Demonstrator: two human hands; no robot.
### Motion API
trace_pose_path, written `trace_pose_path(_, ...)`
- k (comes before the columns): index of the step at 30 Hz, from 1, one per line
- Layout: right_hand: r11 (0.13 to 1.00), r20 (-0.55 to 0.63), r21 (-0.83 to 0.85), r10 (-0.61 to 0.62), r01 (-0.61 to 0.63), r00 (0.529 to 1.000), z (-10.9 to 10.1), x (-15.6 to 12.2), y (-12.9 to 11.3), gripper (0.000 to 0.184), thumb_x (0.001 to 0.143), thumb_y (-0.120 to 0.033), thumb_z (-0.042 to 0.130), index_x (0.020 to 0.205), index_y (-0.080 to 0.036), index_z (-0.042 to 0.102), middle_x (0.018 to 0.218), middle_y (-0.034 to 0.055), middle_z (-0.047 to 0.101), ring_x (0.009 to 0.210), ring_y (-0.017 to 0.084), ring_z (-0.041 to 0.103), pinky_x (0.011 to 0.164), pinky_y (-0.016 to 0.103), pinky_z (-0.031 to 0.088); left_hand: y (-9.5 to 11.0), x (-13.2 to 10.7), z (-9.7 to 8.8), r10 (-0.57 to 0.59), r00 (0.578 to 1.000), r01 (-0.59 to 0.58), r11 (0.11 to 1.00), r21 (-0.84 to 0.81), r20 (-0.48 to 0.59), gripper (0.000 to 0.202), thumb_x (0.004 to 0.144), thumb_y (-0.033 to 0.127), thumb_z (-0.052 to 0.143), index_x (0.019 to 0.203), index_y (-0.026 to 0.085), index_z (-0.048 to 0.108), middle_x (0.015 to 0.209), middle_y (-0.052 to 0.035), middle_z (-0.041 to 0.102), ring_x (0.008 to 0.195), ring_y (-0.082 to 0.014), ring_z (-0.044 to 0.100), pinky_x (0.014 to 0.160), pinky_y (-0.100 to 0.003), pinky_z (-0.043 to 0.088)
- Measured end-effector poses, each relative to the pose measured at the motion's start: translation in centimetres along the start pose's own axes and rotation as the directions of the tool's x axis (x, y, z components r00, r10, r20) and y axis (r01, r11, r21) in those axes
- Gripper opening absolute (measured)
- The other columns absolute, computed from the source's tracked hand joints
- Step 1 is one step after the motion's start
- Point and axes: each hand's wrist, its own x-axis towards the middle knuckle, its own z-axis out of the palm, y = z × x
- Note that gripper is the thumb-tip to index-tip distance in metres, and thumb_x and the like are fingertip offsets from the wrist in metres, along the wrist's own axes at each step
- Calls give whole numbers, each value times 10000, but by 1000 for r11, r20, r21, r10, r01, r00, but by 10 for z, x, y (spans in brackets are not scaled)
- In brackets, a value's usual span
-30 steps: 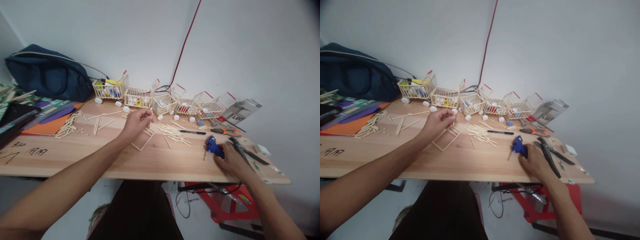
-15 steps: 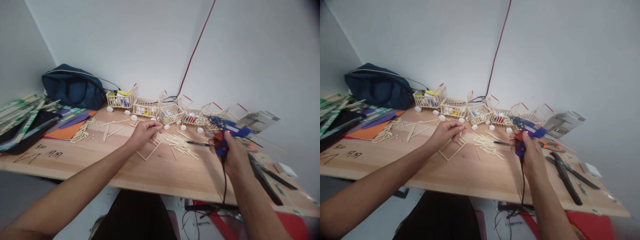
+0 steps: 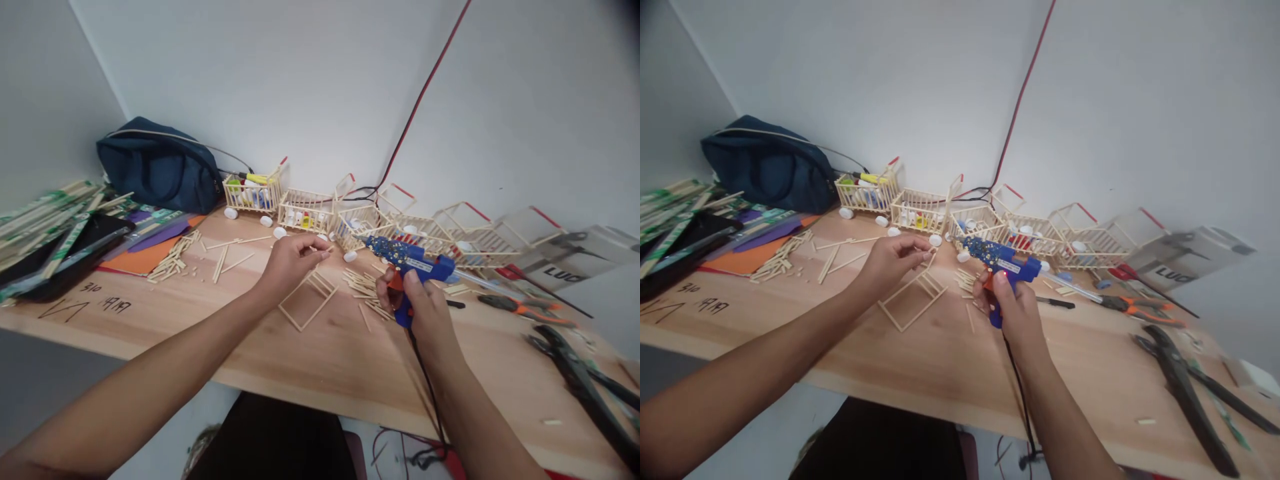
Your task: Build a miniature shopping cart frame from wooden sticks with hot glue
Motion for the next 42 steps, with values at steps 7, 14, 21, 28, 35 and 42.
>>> trace_pose_path(7, 995, 101, -104, 18, -7, 995, 7, -9, -3, 483, 854, -649, 567, 757, -181, 644, 670, 49, 640, 557, 132, 534, 487, 243, 420, 0, -5, 0, 161, 987, -160, 974, 161, 8, 86, 824, 247, 681, 836, 206, 755, 848, -41, 742, 781, -167, 648, 697, -275, 471)
trace_pose_path(14, 989, 98, -143, -28, 42, 995, 7, -11, -5, 511, 885, -649, 516, 696, -184, 612, 615, 31, 605, 523, 119, 499, 487, 240, 386, 0, -5, 2, 179, 984, -175, 970, 169, -9, 73, 821, 224, 686, 820, 205, 756, 854, -36, 747, 753, -156, 647, 682, -267, 469)
trace_pose_path(21, 993, 79, -114, -7, 16, 997, 9, -12, -4, 509, 900, -636, 503, 678, -186, 587, 574, 13, 557, 515, 116, 458, 491, 244, 342, 2, -6, 1, 197, 980, -192, 969, 158, -16, 69, 817, 193, 684, 808, 188, 752, 848, -36, 746, 783, -153, 651, 701, -264, 466)
trace_pose_path(28, 991, 127, -133, -19, 36, 992, 7, -11, -4, 500, 917, -631, 482, 700, -188, 566, 557, 2, 538, 508, 115, 462, 502, 251, 345, 0, -7, 1, 218, 976, -211, 963, 170, -22, 63, 820, 184, 687, 815, 181, 750, 852, -38, 744, 789, -148, 649, 704, -264, 467)
trace_pose_path(35, 985, 152, -167, -17, 42, 988, 5, -10, 1, 550, 927, -644, 448, 619, -193, 510, 510, -10, 483, 470, 105, 437, 477, 252, 317, 1, -6, 1, 233, 972, -225, 961, 161, -31, 64, 807, 157, 689, 794, 182, 747, 831, -28, 737, 764, -134, 639, 700, -257, 469)
trace_pose_path(42, 985, 173, -169, -13, 43, 985, 3, -10, 7, 559, 941, -630, 436, 598, -194, 501, 508, -9, 476, 469, 106, 443, 479, 256, 319, -1, -6, 1, 233, 972, -224, 961, 163, -38, 51, 807, 181, 700, 807, 187, 750, 843, -31, 736, 760, -134, 635, 677, -255, 461)
